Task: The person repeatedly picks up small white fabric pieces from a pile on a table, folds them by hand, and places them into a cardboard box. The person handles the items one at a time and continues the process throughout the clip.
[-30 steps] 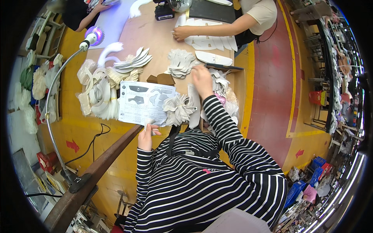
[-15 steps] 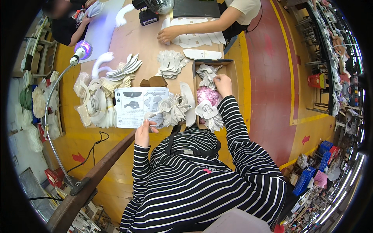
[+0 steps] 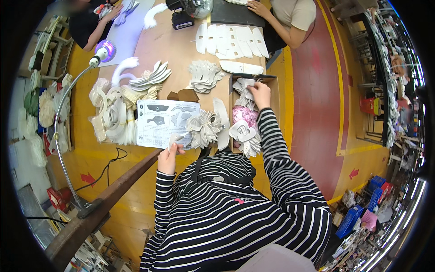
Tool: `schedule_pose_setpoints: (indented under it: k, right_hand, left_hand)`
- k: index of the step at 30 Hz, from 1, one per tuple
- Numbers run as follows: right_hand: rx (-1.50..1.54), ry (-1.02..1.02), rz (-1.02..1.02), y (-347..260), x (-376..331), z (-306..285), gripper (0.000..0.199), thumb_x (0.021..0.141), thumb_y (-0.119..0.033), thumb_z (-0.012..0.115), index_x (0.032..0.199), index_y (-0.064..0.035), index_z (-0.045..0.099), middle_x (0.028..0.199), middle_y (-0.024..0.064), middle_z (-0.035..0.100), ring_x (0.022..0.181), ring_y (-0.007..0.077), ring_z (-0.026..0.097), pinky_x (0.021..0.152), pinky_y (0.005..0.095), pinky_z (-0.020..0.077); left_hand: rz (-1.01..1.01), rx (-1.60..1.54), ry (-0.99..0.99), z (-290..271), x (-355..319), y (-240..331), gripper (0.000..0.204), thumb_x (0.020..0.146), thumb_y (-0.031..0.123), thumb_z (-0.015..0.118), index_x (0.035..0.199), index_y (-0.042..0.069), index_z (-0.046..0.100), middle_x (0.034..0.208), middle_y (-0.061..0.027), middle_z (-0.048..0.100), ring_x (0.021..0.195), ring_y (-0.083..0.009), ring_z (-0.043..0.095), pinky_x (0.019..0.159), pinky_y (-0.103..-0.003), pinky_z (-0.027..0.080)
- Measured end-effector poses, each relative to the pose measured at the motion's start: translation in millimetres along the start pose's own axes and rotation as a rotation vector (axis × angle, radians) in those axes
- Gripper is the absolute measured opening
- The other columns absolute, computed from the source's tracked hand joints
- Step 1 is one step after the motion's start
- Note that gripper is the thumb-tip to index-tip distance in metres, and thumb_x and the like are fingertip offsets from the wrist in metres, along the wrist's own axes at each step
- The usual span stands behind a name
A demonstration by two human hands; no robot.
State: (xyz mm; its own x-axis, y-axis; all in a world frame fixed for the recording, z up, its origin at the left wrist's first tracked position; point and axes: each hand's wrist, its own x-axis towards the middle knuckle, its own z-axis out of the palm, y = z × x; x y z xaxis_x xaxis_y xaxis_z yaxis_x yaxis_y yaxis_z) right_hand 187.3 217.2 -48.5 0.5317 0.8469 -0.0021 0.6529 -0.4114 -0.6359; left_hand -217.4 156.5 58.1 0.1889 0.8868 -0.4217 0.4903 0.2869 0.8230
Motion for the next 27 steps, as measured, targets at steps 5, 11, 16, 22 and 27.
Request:
schedule_pose_setpoints:
  k: [5, 11, 16, 22, 27]
  right_hand:
    - [0.523, 0.020, 0.146, 14, -22, -22, 0.020, 0.079, -0.012, 0.071, 0.087, 0.0059, 0.069, 0.068, 0.0054, 0.065, 0.062, 0.0080, 0.054, 0.058, 0.0254, 0.0442]
    - [0.328, -0.079, 0.137, 21, -34, -26, 0.019, 0.081, -0.013, 0.071, 0.090, 0.0033, 0.069, 0.073, 0.0050, 0.066, 0.066, 0.0072, 0.055, 0.063, 0.0240, 0.0445]
    - [0.190, -0.070, -0.027, 42, -48, -8, 0.031, 0.070, 0.009, 0.046, 0.091, 0.0014, 0.068, 0.103, 0.0165, 0.066, 0.103, 0.0340, 0.061, 0.094, 0.0368, 0.0449]
    - [0.107, 0.131, -0.089, 13, -58, -28, 0.033, 0.072, 0.010, 0.043, 0.095, 0.0019, 0.065, 0.106, 0.0186, 0.063, 0.106, 0.0338, 0.058, 0.095, 0.0381, 0.0435]
    - [0.203, 0.139, -0.105, -13, -54, -41, 0.019, 0.080, 0.001, 0.055, 0.097, 0.0012, 0.064, 0.106, 0.0175, 0.063, 0.101, 0.0329, 0.060, 0.091, 0.0378, 0.0452]
  left_hand:
    - [-0.118, 0.316, 0.048, -5, -5, -6, 0.037, 0.096, 0.028, 0.049, 0.099, -0.004, 0.067, 0.072, -0.0085, 0.069, 0.073, -0.0163, 0.065, 0.071, -0.030, 0.049]
    - [-0.102, 0.271, -0.029, -2, 3, -13, 0.035, 0.096, 0.027, 0.049, 0.099, -0.003, 0.066, 0.067, -0.0082, 0.066, 0.065, -0.0145, 0.064, 0.065, -0.027, 0.048]
    - [0.008, 0.161, -0.019, 3, 15, 0, 0.035, 0.098, 0.026, 0.046, 0.099, -0.004, 0.063, 0.063, -0.0082, 0.062, 0.061, -0.0126, 0.061, 0.063, -0.026, 0.047]
    - [-0.006, 0.068, -0.040, 0, 18, 9, 0.036, 0.099, 0.028, 0.046, 0.097, -0.003, 0.064, 0.065, -0.0065, 0.062, 0.065, -0.0102, 0.059, 0.065, -0.026, 0.045]
    - [0.096, 0.075, -0.007, 4, 16, 5, 0.030, 0.096, 0.026, 0.051, 0.096, 0.000, 0.067, 0.068, -0.0091, 0.065, 0.066, -0.0178, 0.063, 0.065, -0.030, 0.048]
